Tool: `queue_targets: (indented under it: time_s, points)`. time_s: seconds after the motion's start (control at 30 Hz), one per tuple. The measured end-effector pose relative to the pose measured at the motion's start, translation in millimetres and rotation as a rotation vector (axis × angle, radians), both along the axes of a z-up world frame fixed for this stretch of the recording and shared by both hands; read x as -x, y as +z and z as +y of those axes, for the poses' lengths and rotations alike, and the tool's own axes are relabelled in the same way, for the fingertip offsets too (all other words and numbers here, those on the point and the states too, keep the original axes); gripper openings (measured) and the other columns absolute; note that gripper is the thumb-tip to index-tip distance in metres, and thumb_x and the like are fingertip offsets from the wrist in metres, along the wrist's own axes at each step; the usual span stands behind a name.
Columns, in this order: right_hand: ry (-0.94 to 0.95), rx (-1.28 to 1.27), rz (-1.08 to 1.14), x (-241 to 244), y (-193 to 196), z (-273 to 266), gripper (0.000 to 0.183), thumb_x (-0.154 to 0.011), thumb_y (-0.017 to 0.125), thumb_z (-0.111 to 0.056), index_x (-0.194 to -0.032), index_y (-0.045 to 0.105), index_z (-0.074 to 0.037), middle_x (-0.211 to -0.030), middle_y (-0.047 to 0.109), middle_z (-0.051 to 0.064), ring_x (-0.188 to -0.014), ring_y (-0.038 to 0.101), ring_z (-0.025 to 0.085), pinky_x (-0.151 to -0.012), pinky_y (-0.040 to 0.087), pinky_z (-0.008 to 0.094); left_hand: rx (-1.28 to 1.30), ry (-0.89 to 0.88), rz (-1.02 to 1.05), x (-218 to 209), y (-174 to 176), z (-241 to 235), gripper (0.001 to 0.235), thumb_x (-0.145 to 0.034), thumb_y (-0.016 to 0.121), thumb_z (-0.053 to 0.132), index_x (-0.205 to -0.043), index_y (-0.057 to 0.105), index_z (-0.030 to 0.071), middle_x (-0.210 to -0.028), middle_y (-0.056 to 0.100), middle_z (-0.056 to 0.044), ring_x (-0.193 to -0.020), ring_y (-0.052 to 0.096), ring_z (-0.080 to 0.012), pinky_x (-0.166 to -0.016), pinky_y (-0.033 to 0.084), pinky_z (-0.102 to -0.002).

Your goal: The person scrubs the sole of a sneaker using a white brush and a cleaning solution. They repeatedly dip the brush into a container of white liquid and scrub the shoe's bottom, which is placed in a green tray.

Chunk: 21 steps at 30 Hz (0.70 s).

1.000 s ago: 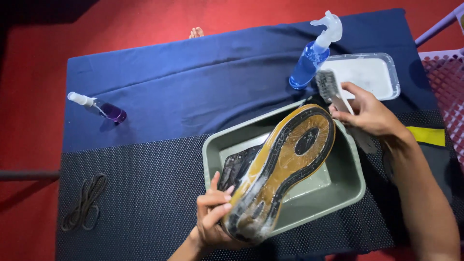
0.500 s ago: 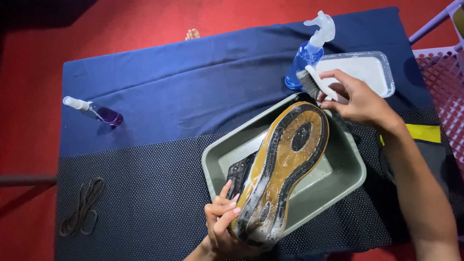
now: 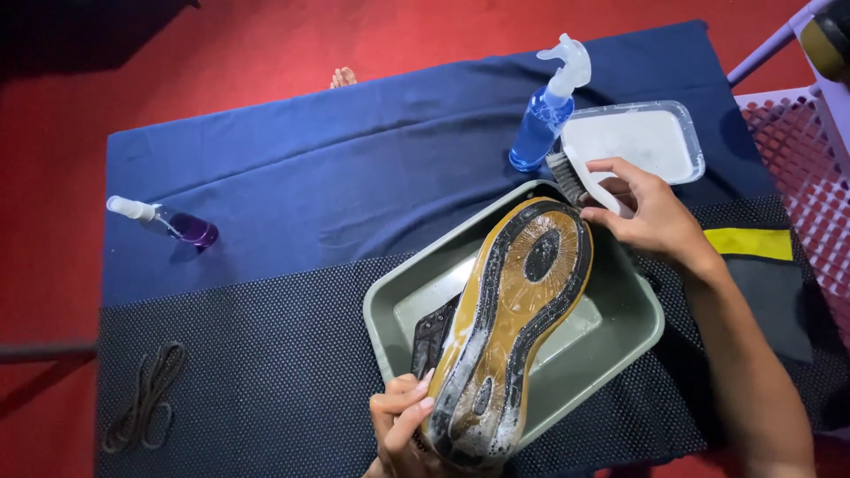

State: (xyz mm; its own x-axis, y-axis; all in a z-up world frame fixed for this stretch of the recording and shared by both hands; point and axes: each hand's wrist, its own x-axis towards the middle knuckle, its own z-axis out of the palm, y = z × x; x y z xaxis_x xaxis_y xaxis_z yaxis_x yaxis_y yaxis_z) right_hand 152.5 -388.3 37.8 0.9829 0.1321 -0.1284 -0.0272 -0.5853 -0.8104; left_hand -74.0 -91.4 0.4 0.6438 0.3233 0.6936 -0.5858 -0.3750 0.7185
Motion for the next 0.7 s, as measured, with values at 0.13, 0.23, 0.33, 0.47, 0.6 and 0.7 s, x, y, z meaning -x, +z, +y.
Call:
queue_targets:
  time_s: [0.13,0.23,0.33,0.47,0.6,0.7]
  points:
    - [0.031,-0.016,-0.046,4,0,2,0.054,-0.085,0.076,-0.008,-0.136,0.057,-0.011,-0.115,0.074,0.012,-0.115,0.069,0.018,-0.104,0.046,0.029,-0.188,0.362,0.148,-2,43,-17,0.032,-0.102,0.050,0.040,-0.104,0.059,0.009,-0.084,0.054,-0.014,-0.063,0.059,-0.0202,-0.055,0.052,-0.028]
    - [0.007,0.007,-0.039,3,-3,0,0.054,-0.085,0.076,-0.009,-0.135,0.058,-0.013,-0.128,0.069,0.011,-0.132,0.062,0.026,-0.111,0.042,0.030,-0.250,0.240,0.247,5,42,-16,0.075,-0.076,0.065,0.073,-0.112,0.054,0.009,-0.083,0.044,-0.011,-0.067,0.051,-0.0203,-0.060,0.050,-0.035]
    - [-0.007,0.044,-0.021,5,1,1,0.053,-0.084,0.076,-0.011,-0.134,0.058,-0.015,-0.136,0.066,0.010,-0.136,0.059,0.027,-0.105,0.045,0.031,-0.155,0.283,0.331,8,34,-18,0.026,-0.094,0.066,0.023,-0.112,0.059,0.006,-0.090,0.051,-0.017,-0.080,0.066,-0.0255,-0.072,0.058,-0.033]
    - [-0.032,0.103,-0.028,10,6,6,0.052,-0.087,0.072,-0.015,-0.137,0.058,-0.015,-0.134,0.066,0.013,-0.133,0.059,0.032,-0.108,0.046,0.035,-0.154,0.162,0.150,6,7,-4,0.055,-0.087,0.063,0.050,-0.118,0.052,0.006,-0.103,0.055,-0.015,-0.085,0.056,-0.0226,-0.081,0.056,-0.036]
    - [-0.033,0.220,-0.088,22,9,16,0.046,-0.092,0.070,-0.019,-0.136,0.056,-0.013,-0.077,0.050,0.008,-0.072,0.041,0.022,-0.074,0.040,0.033,0.007,0.350,0.067,-14,26,-20,0.068,-0.071,0.073,0.053,-0.109,0.045,0.004,-0.096,0.055,-0.015,-0.080,0.045,-0.0168,-0.068,0.043,-0.030]
    - [-0.127,0.153,-0.041,30,22,33,0.049,-0.091,0.066,-0.016,-0.138,0.054,-0.011,-0.097,0.070,0.014,-0.082,0.060,0.025,-0.081,0.045,0.037,0.216,0.270,0.076,-7,35,-38,0.068,-0.079,0.074,0.064,-0.107,0.047,0.009,-0.102,0.048,-0.014,-0.081,0.056,-0.0196,-0.075,0.048,-0.030]
